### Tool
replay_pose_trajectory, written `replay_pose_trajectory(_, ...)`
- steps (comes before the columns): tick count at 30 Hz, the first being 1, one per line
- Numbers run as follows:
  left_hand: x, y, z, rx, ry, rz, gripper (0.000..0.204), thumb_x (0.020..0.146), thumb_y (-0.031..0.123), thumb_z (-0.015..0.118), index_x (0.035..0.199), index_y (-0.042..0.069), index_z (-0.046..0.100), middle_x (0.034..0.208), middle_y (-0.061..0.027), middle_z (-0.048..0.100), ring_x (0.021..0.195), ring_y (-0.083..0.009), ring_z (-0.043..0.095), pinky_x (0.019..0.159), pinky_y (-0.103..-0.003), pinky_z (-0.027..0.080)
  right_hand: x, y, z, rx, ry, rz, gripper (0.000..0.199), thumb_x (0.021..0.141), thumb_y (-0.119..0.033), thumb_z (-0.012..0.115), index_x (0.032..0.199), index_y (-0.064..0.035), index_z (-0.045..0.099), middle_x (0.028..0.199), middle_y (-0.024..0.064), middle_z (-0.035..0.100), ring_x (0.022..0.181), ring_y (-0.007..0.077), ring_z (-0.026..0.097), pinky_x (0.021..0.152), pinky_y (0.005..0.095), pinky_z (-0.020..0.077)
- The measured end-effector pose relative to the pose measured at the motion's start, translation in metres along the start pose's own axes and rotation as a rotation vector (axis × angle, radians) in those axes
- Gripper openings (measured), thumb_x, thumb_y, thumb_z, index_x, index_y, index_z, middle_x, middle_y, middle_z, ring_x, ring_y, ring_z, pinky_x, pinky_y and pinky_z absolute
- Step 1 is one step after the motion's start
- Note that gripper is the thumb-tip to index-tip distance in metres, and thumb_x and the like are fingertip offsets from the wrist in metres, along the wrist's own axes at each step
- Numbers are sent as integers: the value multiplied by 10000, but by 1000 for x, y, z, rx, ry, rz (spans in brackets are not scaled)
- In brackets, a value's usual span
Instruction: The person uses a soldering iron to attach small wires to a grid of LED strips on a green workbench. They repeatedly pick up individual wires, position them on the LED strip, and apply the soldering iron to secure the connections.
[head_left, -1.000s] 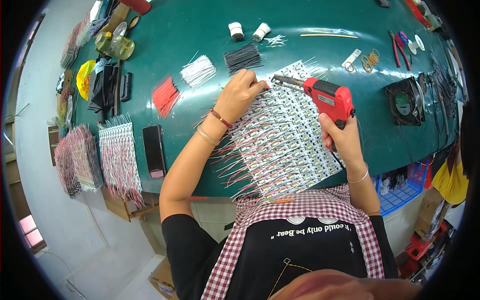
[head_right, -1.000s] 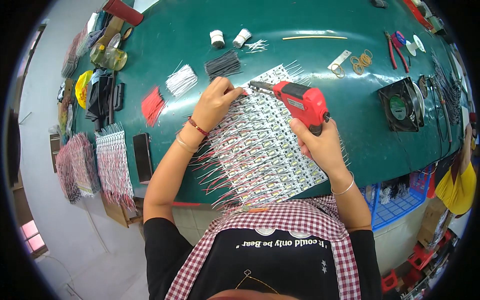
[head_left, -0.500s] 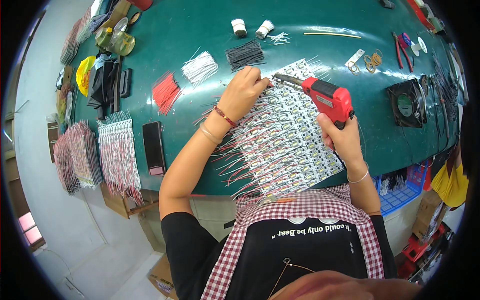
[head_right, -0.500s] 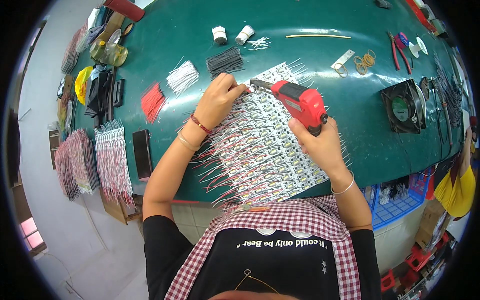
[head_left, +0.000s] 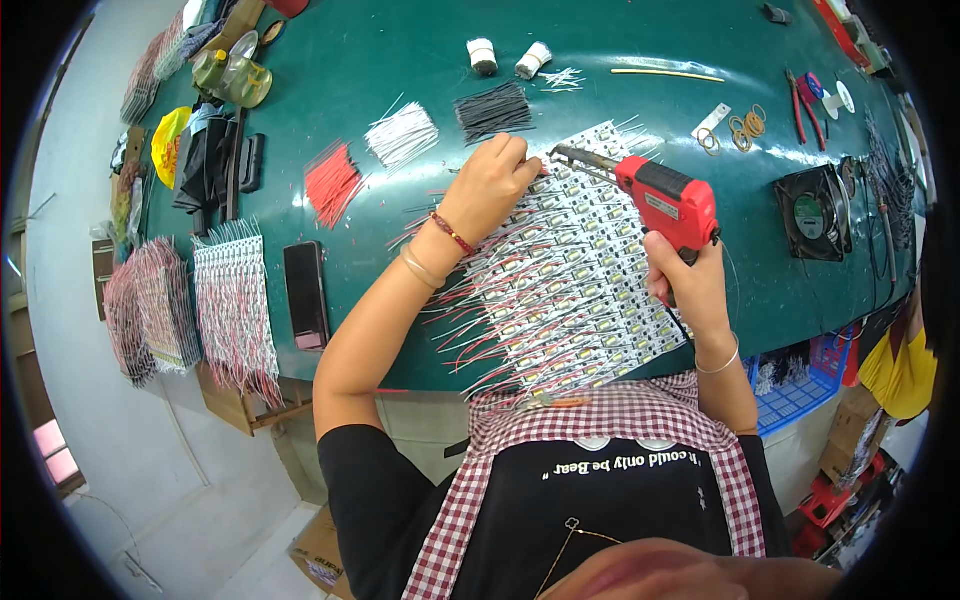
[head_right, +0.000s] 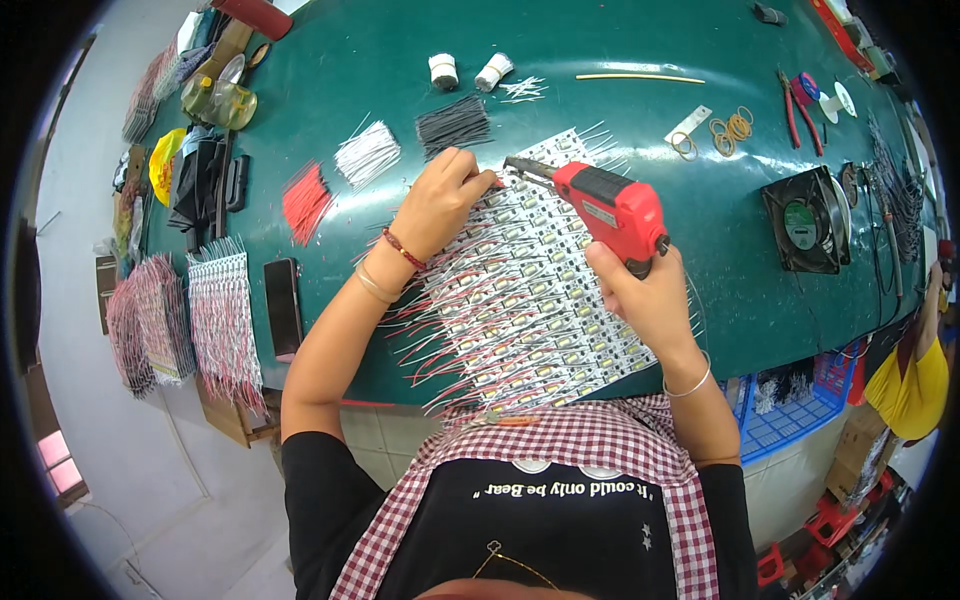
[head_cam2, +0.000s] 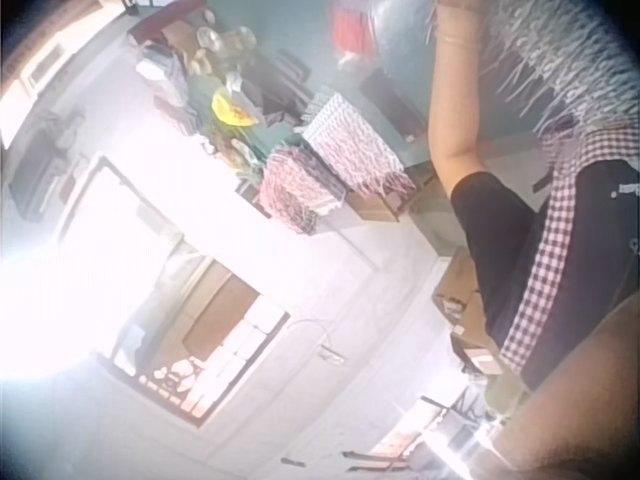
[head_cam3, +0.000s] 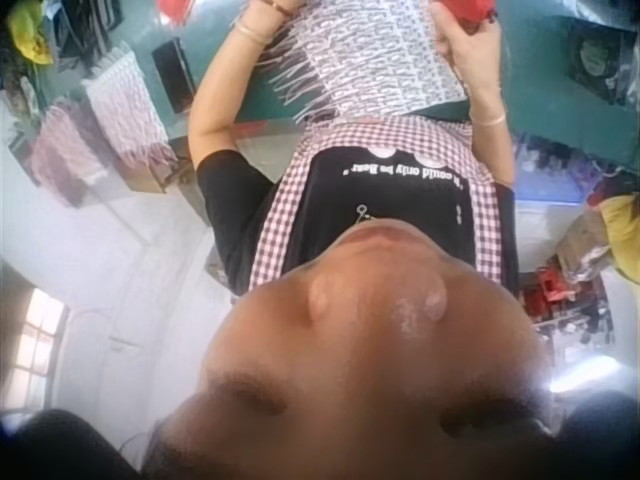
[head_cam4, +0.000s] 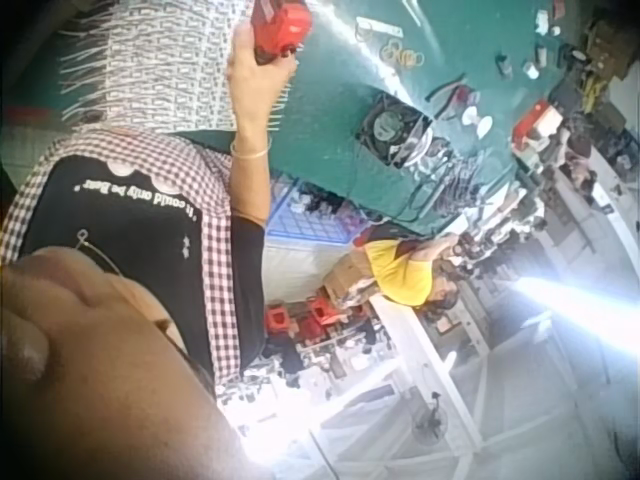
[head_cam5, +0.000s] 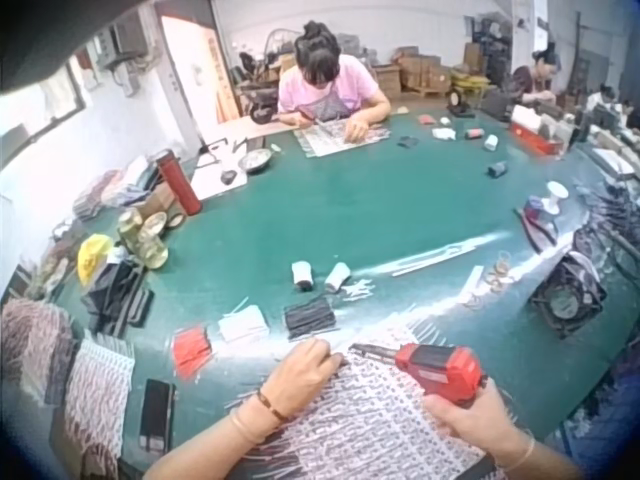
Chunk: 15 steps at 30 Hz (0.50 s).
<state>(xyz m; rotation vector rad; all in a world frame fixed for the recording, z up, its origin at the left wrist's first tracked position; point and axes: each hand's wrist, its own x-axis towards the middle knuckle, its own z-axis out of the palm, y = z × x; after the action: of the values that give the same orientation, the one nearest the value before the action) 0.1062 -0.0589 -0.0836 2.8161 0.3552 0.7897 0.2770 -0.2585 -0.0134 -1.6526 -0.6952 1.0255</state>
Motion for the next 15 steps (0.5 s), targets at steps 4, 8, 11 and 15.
replay_pose_trajectory(4, 1, -1, 0, 7, -8, 12, 151, 715, 24, 581, 855, 35, 636, 765, -72, 445, 744, -217, 487, 683, -321, 445, 2, 1, -4, 9, -23, 15, 226, 851, -235, 670, 851, -19, 602, 535, -4, 535, 406, 58, 493, 368, 207, 369)
replay_pose_trajectory(8, 2, 0, 0, 10, -2, 18, 154, 714, 23, 581, 857, 35, 636, 762, -72, 439, 742, -218, 486, 680, -324, 444, 6, 5, -3, -27, -34, 36, 237, 846, -241, 676, 832, -14, 608, 535, 0, 537, 405, 60, 496, 369, 210, 377)
replay_pose_trajectory(11, 0, 1, -1, 17, 1, 18, 151, 717, 25, 582, 858, 35, 637, 761, -72, 439, 740, -219, 485, 678, -327, 444, 6, 5, -1, -53, -40, 34, 241, 841, -243, 683, 822, -13, 614, 536, 1, 538, 407, 61, 498, 373, 210, 381)
replay_pose_trajectory(15, 2, 0, -1, 10, 12, 27, 140, 725, 35, 588, 856, 37, 635, 759, -72, 441, 736, -221, 485, 677, -330, 442, 5, 4, 1, -93, -14, 27, 238, 840, -241, 686, 813, -18, 608, 532, -2, 534, 402, 57, 488, 366, 207, 372)
